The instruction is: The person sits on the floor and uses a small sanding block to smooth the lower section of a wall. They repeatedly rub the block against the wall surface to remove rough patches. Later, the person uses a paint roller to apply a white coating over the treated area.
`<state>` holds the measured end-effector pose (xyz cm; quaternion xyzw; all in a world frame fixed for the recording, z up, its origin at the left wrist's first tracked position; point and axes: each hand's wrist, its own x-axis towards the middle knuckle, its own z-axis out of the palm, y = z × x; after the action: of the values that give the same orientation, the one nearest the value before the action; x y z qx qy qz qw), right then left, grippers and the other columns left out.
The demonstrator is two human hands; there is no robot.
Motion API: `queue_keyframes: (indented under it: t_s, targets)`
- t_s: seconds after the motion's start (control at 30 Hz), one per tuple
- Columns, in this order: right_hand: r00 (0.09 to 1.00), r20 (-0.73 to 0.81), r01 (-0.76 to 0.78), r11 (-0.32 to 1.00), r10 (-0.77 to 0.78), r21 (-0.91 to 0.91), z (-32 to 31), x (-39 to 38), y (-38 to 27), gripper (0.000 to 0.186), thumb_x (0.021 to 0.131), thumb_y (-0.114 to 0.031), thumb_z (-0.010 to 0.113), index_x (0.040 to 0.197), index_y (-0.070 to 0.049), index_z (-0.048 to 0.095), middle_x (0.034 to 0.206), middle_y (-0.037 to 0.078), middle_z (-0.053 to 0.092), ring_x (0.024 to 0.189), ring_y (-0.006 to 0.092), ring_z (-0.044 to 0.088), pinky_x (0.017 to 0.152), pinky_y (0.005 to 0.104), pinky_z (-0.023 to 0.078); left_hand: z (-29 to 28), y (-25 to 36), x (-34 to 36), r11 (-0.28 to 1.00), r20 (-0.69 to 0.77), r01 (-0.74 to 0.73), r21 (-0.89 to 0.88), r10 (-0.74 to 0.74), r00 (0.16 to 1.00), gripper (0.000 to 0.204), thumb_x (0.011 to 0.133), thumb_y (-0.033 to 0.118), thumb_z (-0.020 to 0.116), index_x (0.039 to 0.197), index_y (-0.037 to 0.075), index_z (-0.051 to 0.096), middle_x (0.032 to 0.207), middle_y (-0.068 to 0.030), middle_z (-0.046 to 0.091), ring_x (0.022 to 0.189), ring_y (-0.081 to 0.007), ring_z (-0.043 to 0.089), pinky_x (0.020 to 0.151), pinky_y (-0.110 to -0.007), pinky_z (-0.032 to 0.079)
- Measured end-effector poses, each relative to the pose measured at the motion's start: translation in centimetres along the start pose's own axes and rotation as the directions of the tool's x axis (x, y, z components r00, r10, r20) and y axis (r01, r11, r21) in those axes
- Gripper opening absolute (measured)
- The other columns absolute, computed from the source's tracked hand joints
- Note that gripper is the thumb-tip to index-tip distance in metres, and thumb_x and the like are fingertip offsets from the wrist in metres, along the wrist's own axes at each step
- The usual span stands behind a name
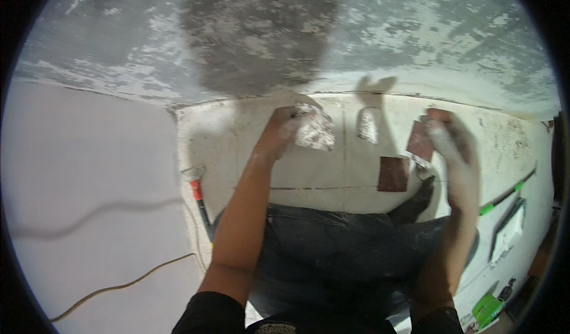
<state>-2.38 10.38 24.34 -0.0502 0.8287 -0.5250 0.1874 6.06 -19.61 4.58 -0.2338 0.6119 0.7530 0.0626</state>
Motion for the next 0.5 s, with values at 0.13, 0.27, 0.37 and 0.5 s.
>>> queue_keyframes:
  t_s: [0.13, 0.27, 0.37, 0.5]
  targets:
    - [0.977, 0.162, 0.161, 0.979, -0.139, -0.129, 2.9, -0.4, 1.5, 0.051, 0.094, -0.028, 0.07, 0.128, 0.007, 0.055, 0.108, 0.021, 0.068, 0.101, 0.0267, 0.068, 0.083, 0.0367, 0.055, 1.7, 1.6, 0.0, 0.999, -0.036, 0.017, -0.042, -0.019, 0.999, 0.034, 0.092, 0.023, 0.071, 0.111, -0.005, 0.068, 0.096, -0.01, 0.071, 0.086, -0.0131, 0.065, 0.079, -0.027, 0.051]
    - [0.954, 0.295, 0.154, 0.927, -0.05, -0.341, 5.6, -0.5, 2.9, 0.06, 0.093, -0.037, 0.069, 0.132, 0.007, 0.054, 0.111, 0.025, 0.068, 0.103, 0.0311, 0.069, 0.084, 0.0392, 0.056, 1.8, 2.3, -0.5, 0.973, 0.044, 0.03, -0.23, -0.021, 0.999, 0.033, 0.091, 0.019, 0.071, 0.114, -0.004, 0.067, 0.1, -0.0094, 0.071, 0.089, -0.0147, 0.066, 0.08, -0.028, 0.053]
    - [0.967, 0.243, 0.196, 0.821, -0.072, -0.537, 7.7, -0.7, 5.6, 0.064, 0.091, -0.047, 0.067, 0.125, 0.007, 0.06, 0.11, 0.026, 0.068, 0.101, 0.0345, 0.07, 0.083, 0.0409, 0.057, 1.8, 2.4, -0.8, 0.968, 0.13, 0.011, -0.252, 0.023, 0.991, 0.033, 0.09, 0.014, 0.07, 0.118, -0.002, 0.065, 0.103, -0.0086, 0.07, 0.09, -0.0152, 0.067, 0.082, -0.029, 0.054]
    - [0.811, 0.57, 0.431, 0.525, 0.132, -0.734, 8.1, -0.7, 4.9, 0.047, 0.091, -0.04, 0.064, 0.105, 0.005, 0.068, 0.106, 0.024, 0.069, 0.097, 0.036, 0.07, 0.081, 0.041, 0.058, 1.0, 2.1, -0.5, 0.994, 0.197, -0.068, 0.089, 0.05, 0.979, 0.032, 0.089, 0.011, 0.068, 0.12, 0.0, 0.064, 0.105, -0.0084, 0.07, 0.094, -0.0151, 0.067, 0.085, -0.031, 0.055]
